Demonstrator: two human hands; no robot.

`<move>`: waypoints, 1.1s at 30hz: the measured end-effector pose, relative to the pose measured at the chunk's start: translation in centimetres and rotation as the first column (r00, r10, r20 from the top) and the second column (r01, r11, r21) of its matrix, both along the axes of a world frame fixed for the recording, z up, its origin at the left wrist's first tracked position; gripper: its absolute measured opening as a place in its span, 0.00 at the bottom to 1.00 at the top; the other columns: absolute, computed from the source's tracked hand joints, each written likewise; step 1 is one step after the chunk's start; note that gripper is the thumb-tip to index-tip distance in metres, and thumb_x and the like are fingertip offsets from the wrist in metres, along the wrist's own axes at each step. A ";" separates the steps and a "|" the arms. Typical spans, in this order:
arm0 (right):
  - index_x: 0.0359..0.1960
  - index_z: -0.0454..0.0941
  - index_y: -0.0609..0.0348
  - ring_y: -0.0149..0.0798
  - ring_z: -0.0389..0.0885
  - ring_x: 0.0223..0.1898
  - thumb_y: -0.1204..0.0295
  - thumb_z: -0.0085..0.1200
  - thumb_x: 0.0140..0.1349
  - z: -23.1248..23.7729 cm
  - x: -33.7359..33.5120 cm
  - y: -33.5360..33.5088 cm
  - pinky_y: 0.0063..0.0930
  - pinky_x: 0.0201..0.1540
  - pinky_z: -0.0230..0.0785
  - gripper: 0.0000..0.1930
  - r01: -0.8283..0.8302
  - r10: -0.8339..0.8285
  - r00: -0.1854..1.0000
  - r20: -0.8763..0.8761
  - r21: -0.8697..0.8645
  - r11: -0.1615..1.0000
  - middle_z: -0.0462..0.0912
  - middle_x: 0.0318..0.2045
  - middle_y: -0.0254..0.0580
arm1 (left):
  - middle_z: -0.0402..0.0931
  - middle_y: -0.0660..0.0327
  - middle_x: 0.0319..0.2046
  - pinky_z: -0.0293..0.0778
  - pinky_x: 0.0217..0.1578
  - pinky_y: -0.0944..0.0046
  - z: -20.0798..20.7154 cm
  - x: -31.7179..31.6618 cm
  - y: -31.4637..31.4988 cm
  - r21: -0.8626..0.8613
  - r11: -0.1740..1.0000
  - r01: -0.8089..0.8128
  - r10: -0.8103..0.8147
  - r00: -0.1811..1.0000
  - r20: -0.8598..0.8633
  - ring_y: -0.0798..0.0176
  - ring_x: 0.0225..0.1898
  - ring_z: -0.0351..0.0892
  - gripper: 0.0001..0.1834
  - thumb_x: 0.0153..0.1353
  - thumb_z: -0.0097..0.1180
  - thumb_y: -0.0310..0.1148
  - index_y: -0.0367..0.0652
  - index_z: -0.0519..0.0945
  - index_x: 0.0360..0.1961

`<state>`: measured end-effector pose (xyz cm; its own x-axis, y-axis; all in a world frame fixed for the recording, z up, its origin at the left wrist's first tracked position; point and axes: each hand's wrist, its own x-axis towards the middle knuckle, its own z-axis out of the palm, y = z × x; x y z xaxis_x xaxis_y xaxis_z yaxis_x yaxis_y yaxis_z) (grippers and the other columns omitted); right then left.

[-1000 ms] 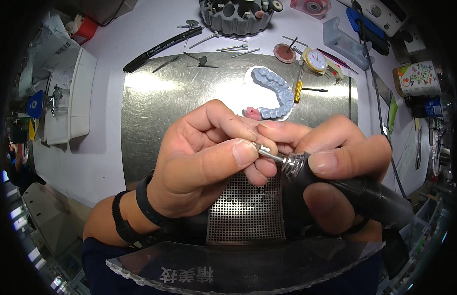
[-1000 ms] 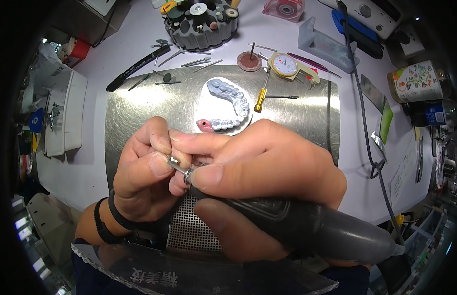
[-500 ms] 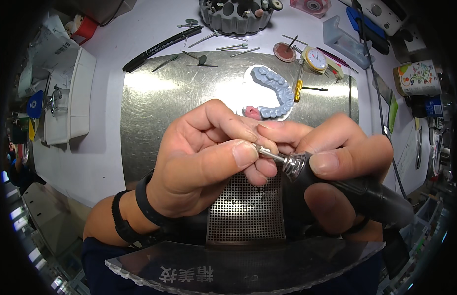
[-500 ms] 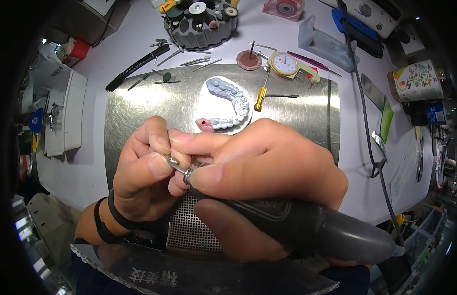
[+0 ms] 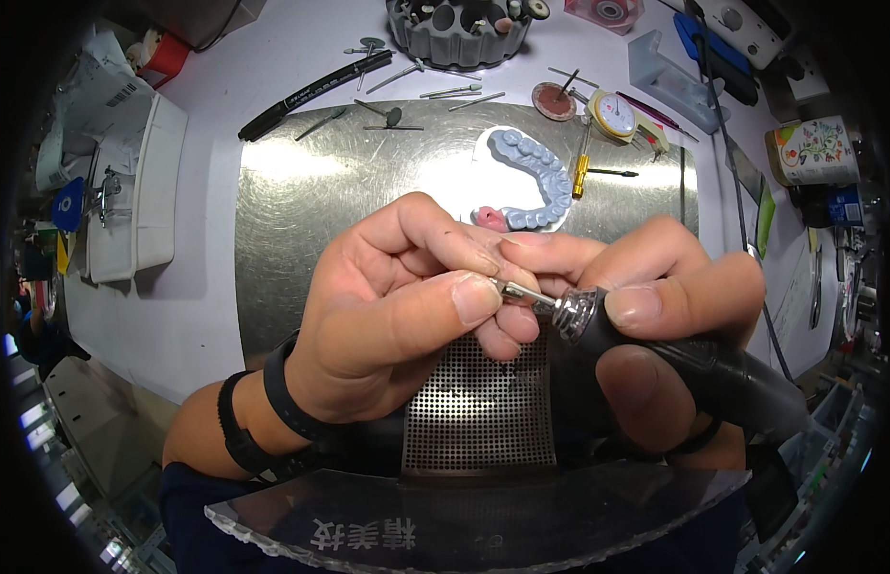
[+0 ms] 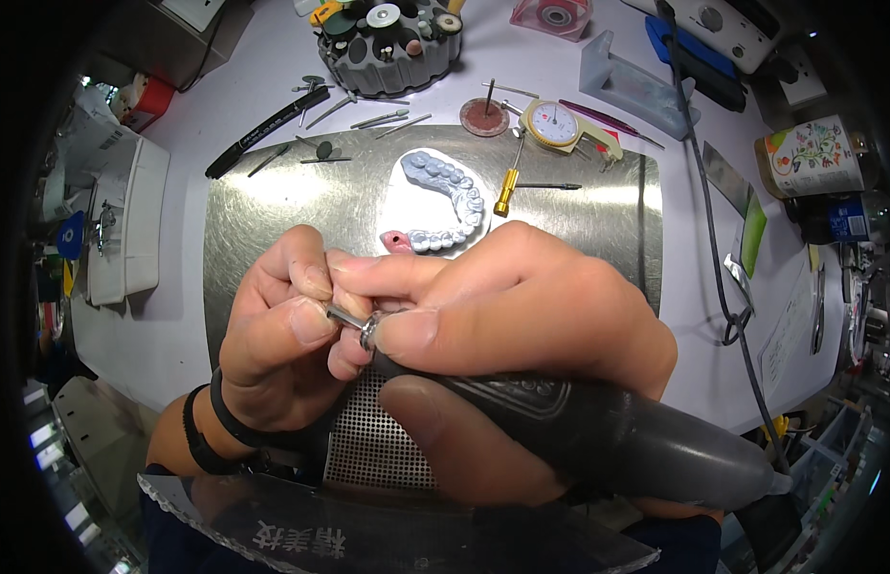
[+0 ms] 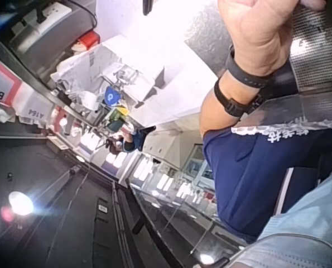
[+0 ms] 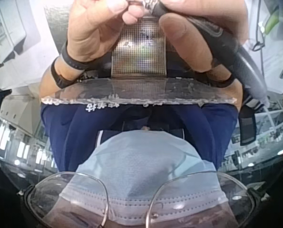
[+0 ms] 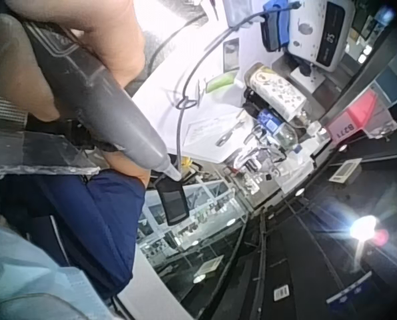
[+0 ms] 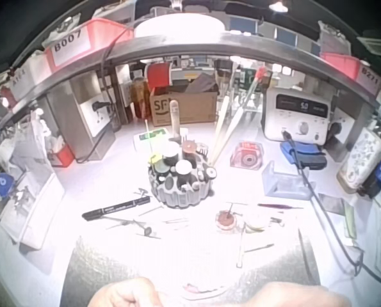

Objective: The recorder uses a small screwdriver and a rotary tool to adjust a dental mold.

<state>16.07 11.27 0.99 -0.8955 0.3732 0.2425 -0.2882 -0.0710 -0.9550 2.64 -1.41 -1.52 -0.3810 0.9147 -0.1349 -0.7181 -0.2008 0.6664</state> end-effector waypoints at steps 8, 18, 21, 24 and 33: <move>0.46 0.64 0.53 0.58 0.75 0.52 0.72 0.52 0.65 -0.3 -0.1 0.0 0.56 0.59 0.67 0.12 0.003 -0.002 1.000 -0.019 0.044 0.999 0.69 0.36 0.46 | 0.76 0.57 0.24 0.77 0.36 0.68 0.0 0.2 0.1 0.002 1.000 -0.027 0.027 1.000 0.012 0.69 0.26 0.77 0.05 0.59 0.51 0.24 0.44 0.70 0.36; 0.46 0.64 0.53 0.58 0.76 0.52 0.70 0.52 0.65 -0.4 -0.1 0.2 0.55 0.59 0.68 0.12 0.000 0.000 0.999 -0.032 0.004 1.000 0.69 0.36 0.47 | 0.76 0.57 0.24 0.76 0.38 0.66 0.0 0.0 0.0 0.012 1.000 0.006 -0.006 1.000 -0.025 0.68 0.26 0.76 0.05 0.59 0.51 0.24 0.44 0.70 0.36; 0.46 0.64 0.52 0.58 0.76 0.52 0.70 0.52 0.65 -0.7 -0.1 -0.3 0.54 0.58 0.68 0.12 0.013 -0.020 0.997 -0.071 -0.097 0.995 0.69 0.36 0.47 | 0.77 0.57 0.24 0.76 0.40 0.64 0.1 -0.1 -0.1 -0.007 1.000 0.022 -0.022 1.000 0.000 0.68 0.26 0.77 0.05 0.59 0.51 0.24 0.44 0.70 0.36; 0.46 0.64 0.52 0.58 0.76 0.52 0.70 0.52 0.65 -0.6 -0.1 -0.2 0.55 0.59 0.68 0.12 0.005 -0.008 0.998 -0.068 -0.038 0.999 0.69 0.36 0.47 | 0.77 0.57 0.24 0.76 0.41 0.63 0.0 -0.1 -0.1 0.012 1.000 0.026 -0.026 1.000 -0.004 0.67 0.26 0.77 0.06 0.59 0.51 0.24 0.45 0.70 0.36; 0.47 0.64 0.52 0.58 0.74 0.54 0.72 0.50 0.66 -0.1 0.1 0.4 0.56 0.60 0.67 0.11 -0.037 0.038 0.999 -0.015 0.045 0.998 0.69 0.37 0.48 | 0.77 0.58 0.24 0.74 0.47 0.61 -0.2 0.0 0.0 0.018 1.000 0.022 -0.021 0.999 -0.024 0.68 0.27 0.78 0.06 0.58 0.50 0.23 0.45 0.70 0.36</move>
